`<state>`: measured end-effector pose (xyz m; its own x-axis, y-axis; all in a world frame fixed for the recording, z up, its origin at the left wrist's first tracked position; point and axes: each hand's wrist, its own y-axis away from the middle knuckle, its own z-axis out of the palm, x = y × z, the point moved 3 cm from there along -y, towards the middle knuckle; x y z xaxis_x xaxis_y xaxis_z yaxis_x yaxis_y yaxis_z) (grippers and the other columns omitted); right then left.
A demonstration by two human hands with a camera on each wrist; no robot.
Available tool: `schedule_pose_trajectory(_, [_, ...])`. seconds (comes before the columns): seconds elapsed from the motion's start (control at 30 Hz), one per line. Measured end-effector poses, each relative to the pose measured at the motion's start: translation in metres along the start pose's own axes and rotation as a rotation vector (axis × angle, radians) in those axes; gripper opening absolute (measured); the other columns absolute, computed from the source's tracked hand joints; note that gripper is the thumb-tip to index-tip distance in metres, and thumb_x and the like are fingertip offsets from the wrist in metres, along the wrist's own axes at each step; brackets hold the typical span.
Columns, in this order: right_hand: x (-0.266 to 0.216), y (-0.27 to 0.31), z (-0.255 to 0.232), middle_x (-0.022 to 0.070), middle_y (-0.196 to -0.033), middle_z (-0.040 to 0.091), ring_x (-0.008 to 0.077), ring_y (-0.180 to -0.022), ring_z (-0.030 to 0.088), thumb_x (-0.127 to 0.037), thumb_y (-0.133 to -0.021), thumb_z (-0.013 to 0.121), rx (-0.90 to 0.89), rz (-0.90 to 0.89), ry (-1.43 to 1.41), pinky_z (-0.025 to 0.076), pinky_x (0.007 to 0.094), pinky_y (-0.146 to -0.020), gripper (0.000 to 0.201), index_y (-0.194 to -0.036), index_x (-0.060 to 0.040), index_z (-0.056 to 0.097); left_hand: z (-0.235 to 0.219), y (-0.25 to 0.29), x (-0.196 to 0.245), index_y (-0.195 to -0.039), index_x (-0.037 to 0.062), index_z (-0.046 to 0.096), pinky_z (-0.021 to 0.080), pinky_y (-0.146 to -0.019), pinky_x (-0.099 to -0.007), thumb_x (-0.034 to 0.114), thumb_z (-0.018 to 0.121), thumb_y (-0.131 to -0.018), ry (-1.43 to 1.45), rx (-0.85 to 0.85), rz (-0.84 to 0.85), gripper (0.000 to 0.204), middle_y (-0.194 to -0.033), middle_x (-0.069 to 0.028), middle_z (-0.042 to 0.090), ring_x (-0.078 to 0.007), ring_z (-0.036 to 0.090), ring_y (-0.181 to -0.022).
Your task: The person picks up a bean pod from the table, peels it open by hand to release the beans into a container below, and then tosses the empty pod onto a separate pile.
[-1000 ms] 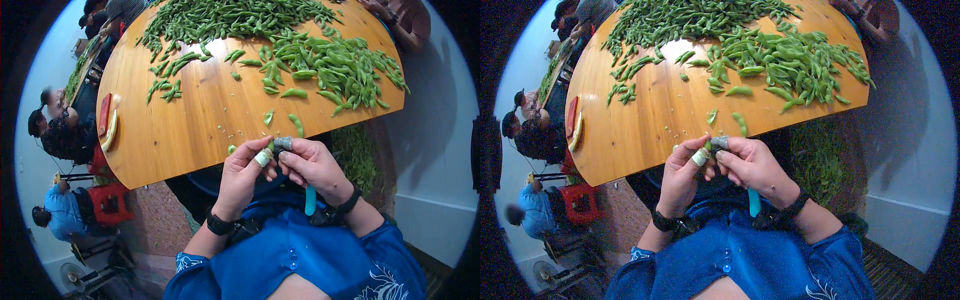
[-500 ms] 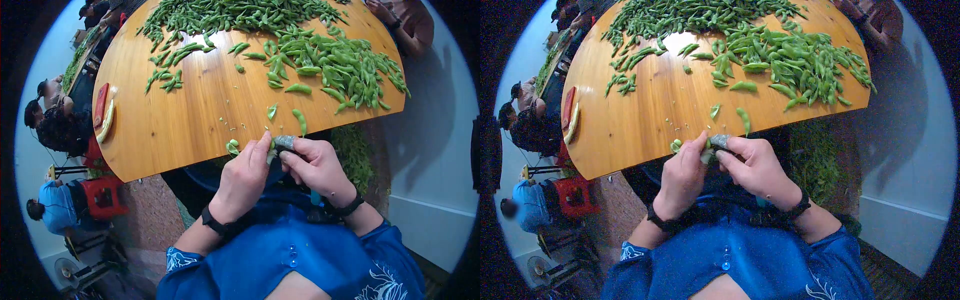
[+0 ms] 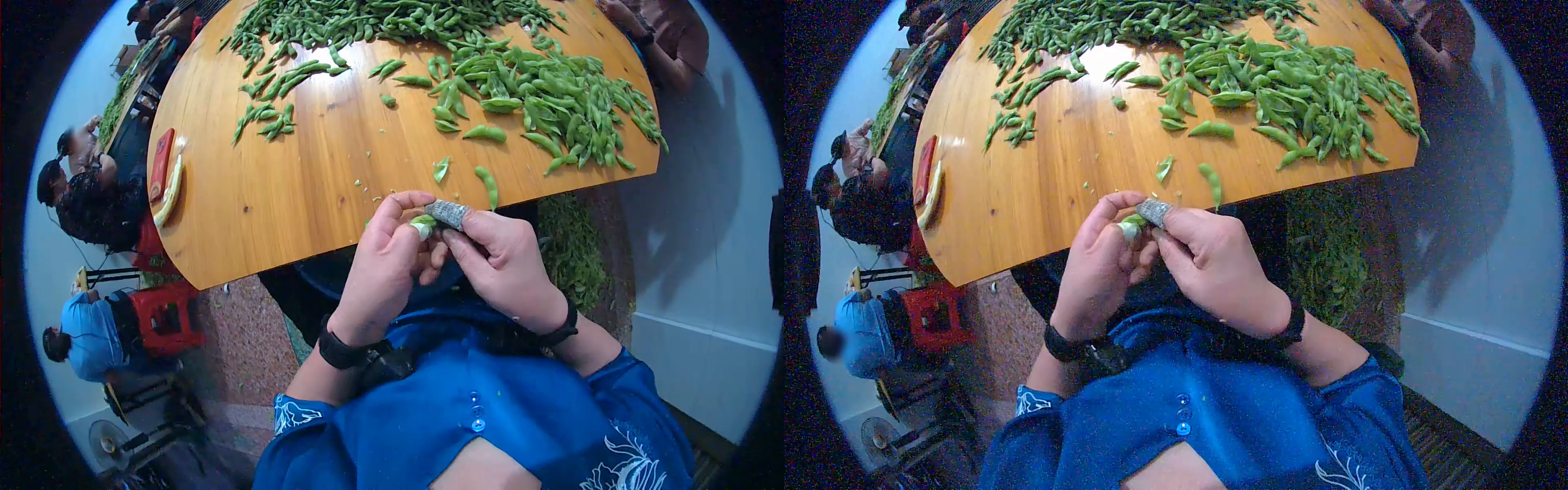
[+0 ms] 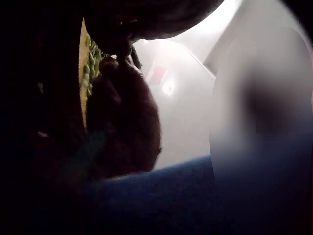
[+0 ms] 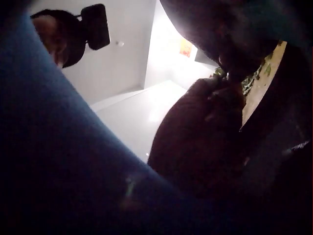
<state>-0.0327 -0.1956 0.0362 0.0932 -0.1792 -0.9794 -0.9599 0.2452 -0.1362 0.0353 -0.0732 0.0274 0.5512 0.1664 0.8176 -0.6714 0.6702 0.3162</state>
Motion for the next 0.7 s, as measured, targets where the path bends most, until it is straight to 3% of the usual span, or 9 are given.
schedule_pose_trajectory(0.1, [0.001, -0.001, -0.001, 0.011, -0.077, 0.066, 0.0099, -0.071, 0.062, -0.001, -0.087, 0.057, -0.056, 0.045, 0.086, 0.048, 0.0253, -0.062, 0.022, -0.107, 0.0037, 0.063, -0.003, 0.003, 0.005, -0.119, 0.0026, 0.043, 0.036, -0.048, -0.0179, 0.004, 0.038, -0.092, 0.106, -0.01, -0.054, 0.028, -0.083, -0.0038, 0.054, -0.0048, 0.048, -0.062])
schedule_pose_trajectory(0.17, [-0.01, -0.005, -0.001, 0.0119, -0.08, 0.067, 0.009, -0.074, 0.062, 0.0, -0.087, 0.057, 0.025, 0.059, 0.012, 0.049, 0.0248, -0.065, 0.02, -0.105, 0.0036, 0.064, 0.001, 0.006, 0.013, -0.118, 0.0029, 0.044, 0.036, -0.048, -0.0175, 0.003, 0.038, -0.091, 0.11, -0.025, -0.05, 0.028, -0.083, -0.003, 0.054, -0.0044, 0.047, -0.063])
schedule_pose_trajectory(0.23, [-0.009, -0.008, 0.003, 0.013, -0.083, 0.067, 0.0088, -0.077, 0.062, -0.001, -0.086, 0.057, 0.025, 0.08, -0.067, 0.05, 0.0239, -0.067, 0.021, -0.105, 0.0032, 0.064, 0.005, 0.009, 0.024, -0.116, 0.0035, 0.047, 0.034, -0.047, -0.0171, 0.003, 0.037, -0.091, -0.144, 0.089, 0.105, 0.027, -0.084, -0.0021, 0.053, -0.0038, 0.045, -0.06])
schedule_pose_trajectory(0.33, [-0.01, -0.011, 0.01, 0.0109, -0.081, 0.066, 0.008, -0.072, 0.06, -0.001, -0.086, 0.057, 0.031, 0.062, -0.159, 0.048, 0.025, -0.062, 0.02, -0.105, 0.0034, 0.064, 0.003, 0.009, 0.028, -0.112, 0.0036, 0.05, 0.034, -0.047, -0.0169, 0.003, 0.038, -0.091, -0.167, 0.119, 0.178, 0.025, -0.085, -0.0016, 0.054, -0.0035, 0.044, -0.059])
schedule_pose_trajectory(0.5, [-0.014, -0.018, 0.014, 0.0006, -0.074, 0.06, 0.0044, -0.063, 0.049, -0.001, -0.088, 0.057, -0.003, -0.223, 0.125, 0.04, 0.0249, -0.052, 0.02, -0.107, 0.0025, 0.063, -0.003, 0.009, 0.035, -0.112, 0.0026, 0.049, 0.035, -0.047, -0.0159, 0.002, 0.04, -0.09, 0.012, 0.079, 0.158, 0.023, -0.087, -0.0022, 0.055, -0.0027, 0.045, -0.059])
schedule_pose_trajectory(0.53, [-0.017, -0.019, 0.014, 0.0006, -0.074, 0.06, 0.0044, -0.063, 0.049, -0.001, -0.088, 0.057, -0.003, -0.222, 0.124, 0.04, 0.0249, -0.052, 0.02, -0.107, 0.0025, 0.063, -0.004, 0.008, 0.038, -0.109, 0.0022, 0.051, 0.037, -0.048, -0.0183, 0.002, 0.04, -0.09, -0.071, 0.096, 0.175, 0.022, -0.087, -0.0026, 0.055, -0.0041, 0.047, -0.061])
schedule_pose_trajectory(0.6, [-0.014, -0.022, 0.011, -0.0021, -0.074, 0.058, 0.0031, -0.064, 0.048, -0.004, -0.089, 0.057, -0.013, 0.085, -0.109, 0.04, 0.0222, -0.053, 0.021, -0.108, -0.0008, 0.064, -0.009, 0.007, 0.04, -0.106, 0.0018, 0.053, 0.04, -0.05, -0.0207, 0.001, 0.04, -0.089, -0.154, 0.114, 0.193, 0.021, -0.088, -0.0031, 0.055, -0.0055, 0.049, -0.064])
schedule_pose_trajectory(0.67, [-0.011, -0.028, 0.004, -0.003, -0.074, 0.058, 0.0025, -0.063, 0.047, -0.005, -0.089, 0.057, 0.079, 0.084, -0.129, 0.039, 0.0213, -0.053, 0.021, -0.108, -0.0022, 0.065, -0.023, 0.008, 0.046, -0.102, 0.0016, 0.057, 0.042, -0.059, -0.0228, 0.0, 0.039, -0.087, -0.761, 0.251, 0.435, 0.024, -0.086, -0.0063, 0.059, -0.0119, 0.053, -0.068])
schedule_pose_trajectory(0.7, [-0.008, -0.031, -0.003, -0.004, -0.073, 0.057, 0.002, -0.063, 0.047, -0.006, -0.09, 0.056, 0.17, 0.084, -0.15, 0.039, 0.0204, -0.053, 0.021, -0.109, -0.0037, 0.065, -0.033, 0.01, 0.045, -0.102, 0.0016, 0.057, 0.042, -0.059, -0.0228, 0.0, 0.039, -0.087, -0.764, 0.252, 0.436, 0.024, -0.086, -0.0063, 0.059, -0.0119, 0.053, -0.068])
